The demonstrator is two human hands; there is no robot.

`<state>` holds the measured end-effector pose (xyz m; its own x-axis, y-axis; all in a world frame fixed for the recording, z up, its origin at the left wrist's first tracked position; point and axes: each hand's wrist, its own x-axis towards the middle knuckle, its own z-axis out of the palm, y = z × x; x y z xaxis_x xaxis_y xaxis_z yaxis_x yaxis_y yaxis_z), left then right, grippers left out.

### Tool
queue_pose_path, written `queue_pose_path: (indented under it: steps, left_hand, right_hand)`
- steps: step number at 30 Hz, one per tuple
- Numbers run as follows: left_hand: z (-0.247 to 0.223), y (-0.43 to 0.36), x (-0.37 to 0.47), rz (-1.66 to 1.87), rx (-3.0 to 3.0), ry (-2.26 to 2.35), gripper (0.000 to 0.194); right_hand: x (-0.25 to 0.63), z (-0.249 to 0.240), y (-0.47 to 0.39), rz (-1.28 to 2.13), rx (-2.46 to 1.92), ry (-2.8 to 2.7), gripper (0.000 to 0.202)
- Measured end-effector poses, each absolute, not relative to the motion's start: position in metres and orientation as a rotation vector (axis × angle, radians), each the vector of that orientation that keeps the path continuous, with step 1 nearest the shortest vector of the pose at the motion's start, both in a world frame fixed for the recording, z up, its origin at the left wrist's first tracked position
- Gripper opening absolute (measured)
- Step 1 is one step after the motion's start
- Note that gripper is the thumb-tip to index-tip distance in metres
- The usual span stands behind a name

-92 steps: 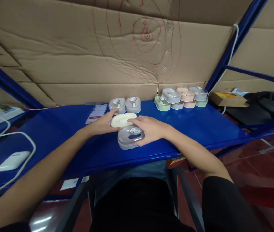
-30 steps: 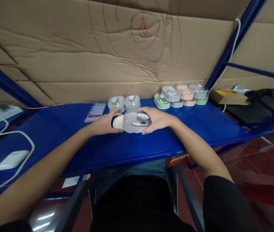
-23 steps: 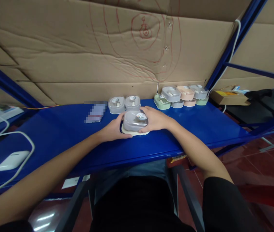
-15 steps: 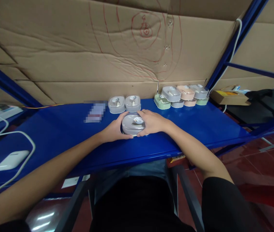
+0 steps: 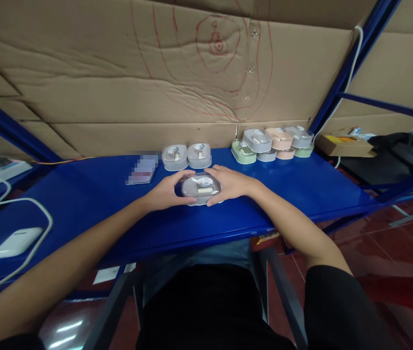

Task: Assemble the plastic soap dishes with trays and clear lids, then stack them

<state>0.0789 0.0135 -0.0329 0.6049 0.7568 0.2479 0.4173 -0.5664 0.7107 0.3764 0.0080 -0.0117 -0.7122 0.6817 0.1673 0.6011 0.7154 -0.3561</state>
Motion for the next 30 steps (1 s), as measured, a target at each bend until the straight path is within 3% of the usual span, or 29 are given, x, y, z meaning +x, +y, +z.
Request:
queue_pose_path:
  steps: [8,18,25,30]
  left_hand:
    - [-0.028,0.014,0.074,0.653,2.337,0.965,0.097]
    - [-0.037,0.023,0.068,0.573,2.219,0.946,0.097]
    - [-0.029,0.021,0.069,0.515,2.195,0.894,0.104]
    - [-0.028,0.023,0.066,0.49,2.227,0.89,0.103]
  right_hand:
    - [0.373,-0.019,0.008,0.432,-1.183,-2.608,0.136]
    - [0.364,-0.018,0.004,0.501,-1.07,-2.59,0.126]
    - [0.369,-0.013,0.005,0.505,-1.137,-2.616,0.142]
    - [0.377,-0.019,0.015,0.472,-0.986,-2.61,0.131]
